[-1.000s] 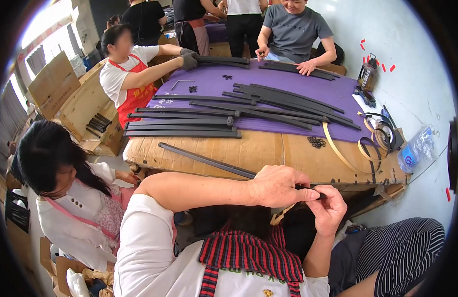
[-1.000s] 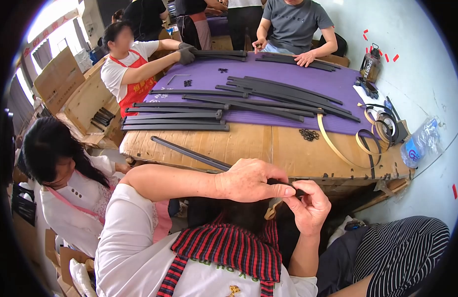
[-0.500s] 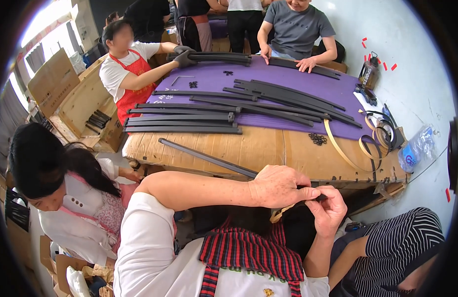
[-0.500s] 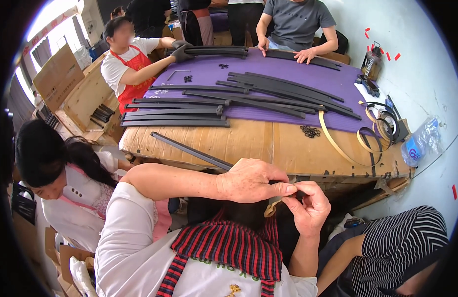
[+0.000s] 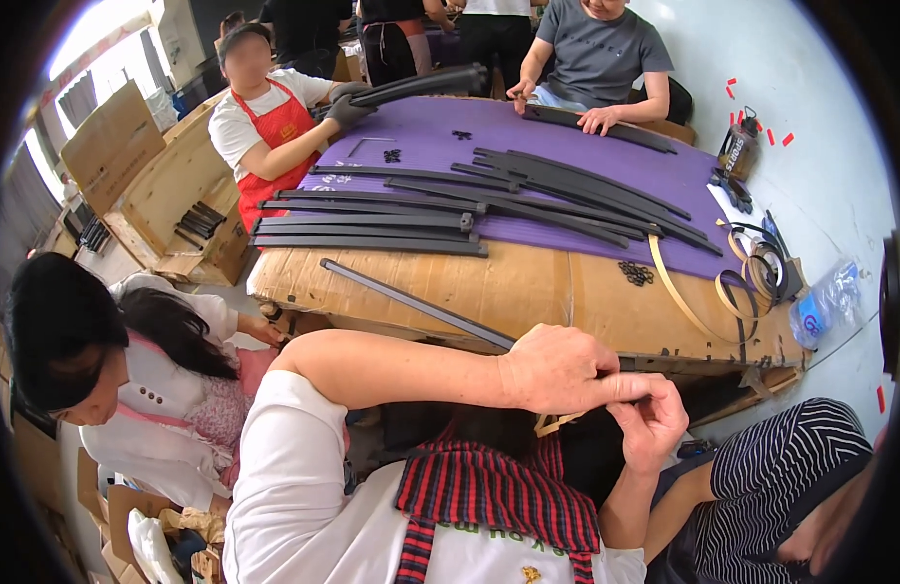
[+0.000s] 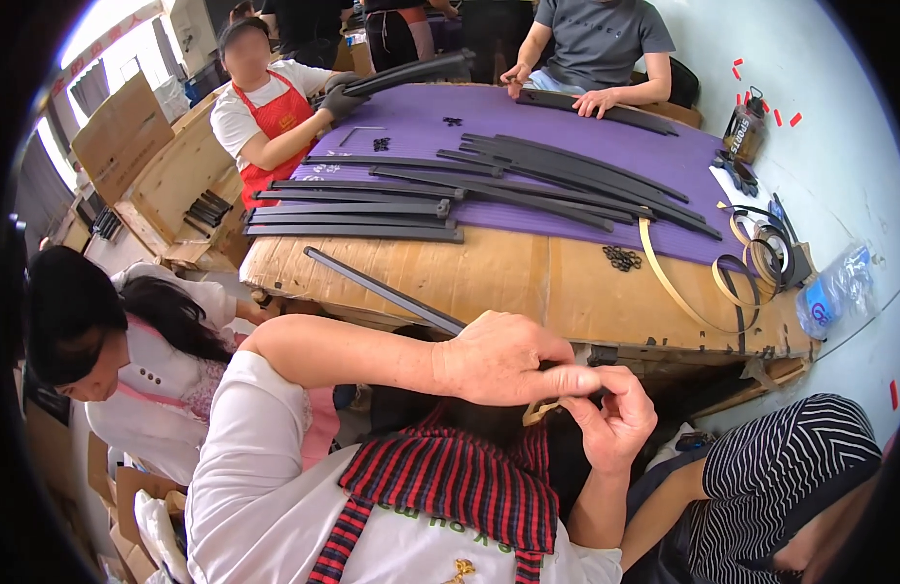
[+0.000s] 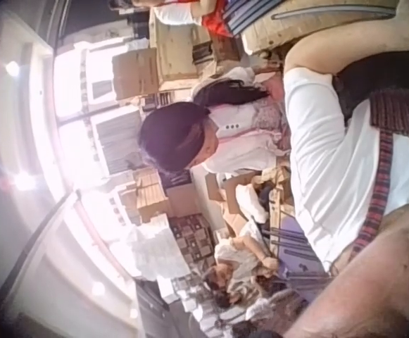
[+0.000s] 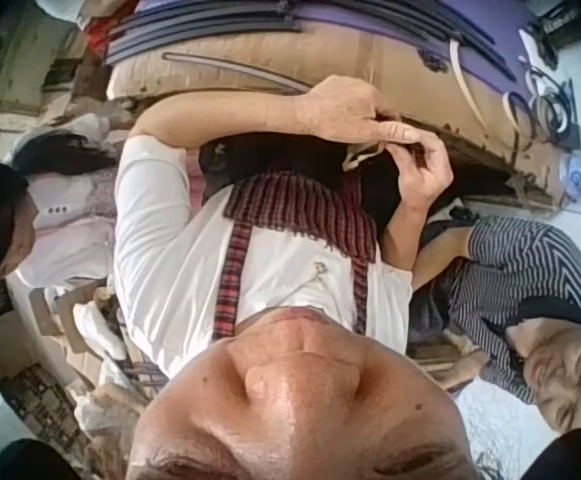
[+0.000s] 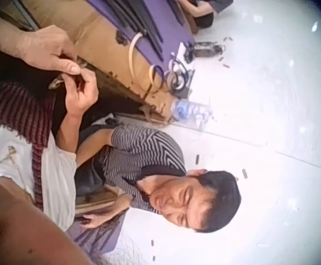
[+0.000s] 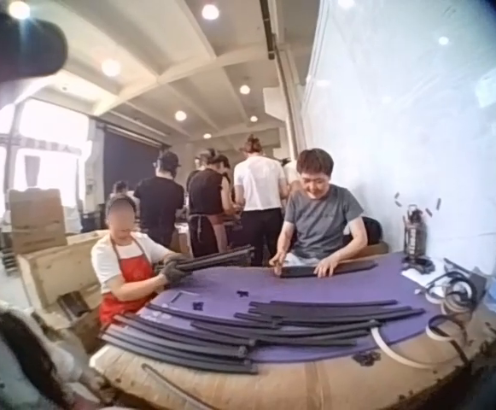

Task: Assembling black plastic or metal rails by manually attaching plastic end pieces and connectors at a workbench.

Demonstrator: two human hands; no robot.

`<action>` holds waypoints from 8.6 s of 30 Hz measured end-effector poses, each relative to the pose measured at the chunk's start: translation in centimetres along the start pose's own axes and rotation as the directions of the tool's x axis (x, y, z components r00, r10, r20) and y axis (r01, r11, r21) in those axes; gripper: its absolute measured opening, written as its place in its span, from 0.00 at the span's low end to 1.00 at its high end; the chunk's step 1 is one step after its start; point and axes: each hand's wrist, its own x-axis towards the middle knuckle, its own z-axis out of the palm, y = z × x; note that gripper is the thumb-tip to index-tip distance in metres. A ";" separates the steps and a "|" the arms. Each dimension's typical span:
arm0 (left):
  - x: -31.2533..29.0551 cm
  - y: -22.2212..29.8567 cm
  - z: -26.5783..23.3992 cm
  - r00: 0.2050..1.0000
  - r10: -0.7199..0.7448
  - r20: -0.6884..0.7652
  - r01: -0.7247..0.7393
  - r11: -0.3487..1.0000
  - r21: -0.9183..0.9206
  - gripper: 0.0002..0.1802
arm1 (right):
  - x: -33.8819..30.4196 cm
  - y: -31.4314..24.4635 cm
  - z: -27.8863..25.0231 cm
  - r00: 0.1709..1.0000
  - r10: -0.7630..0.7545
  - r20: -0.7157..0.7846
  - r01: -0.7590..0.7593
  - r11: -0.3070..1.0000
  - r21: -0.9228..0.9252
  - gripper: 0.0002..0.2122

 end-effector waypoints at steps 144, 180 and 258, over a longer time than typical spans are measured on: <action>3.0 -20.5 -1.1 0.692 0.584 -0.424 -0.123 0.674 0.728 0.17 | 8.4 13.6 0.0 0.949 0.307 -0.064 -0.312 0.946 -0.090 0.11; 3.0 -20.6 -1.3 0.705 0.563 -0.431 -0.105 0.684 0.722 0.16 | 8.7 14.1 -0.1 0.945 0.322 -0.057 -0.326 0.939 -0.111 0.11; 3.0 -20.4 -1.0 0.732 0.542 -0.412 -0.094 0.680 0.727 0.16 | 8.2 13.4 0.3 0.954 0.288 -0.078 -0.294 0.952 -0.088 0.11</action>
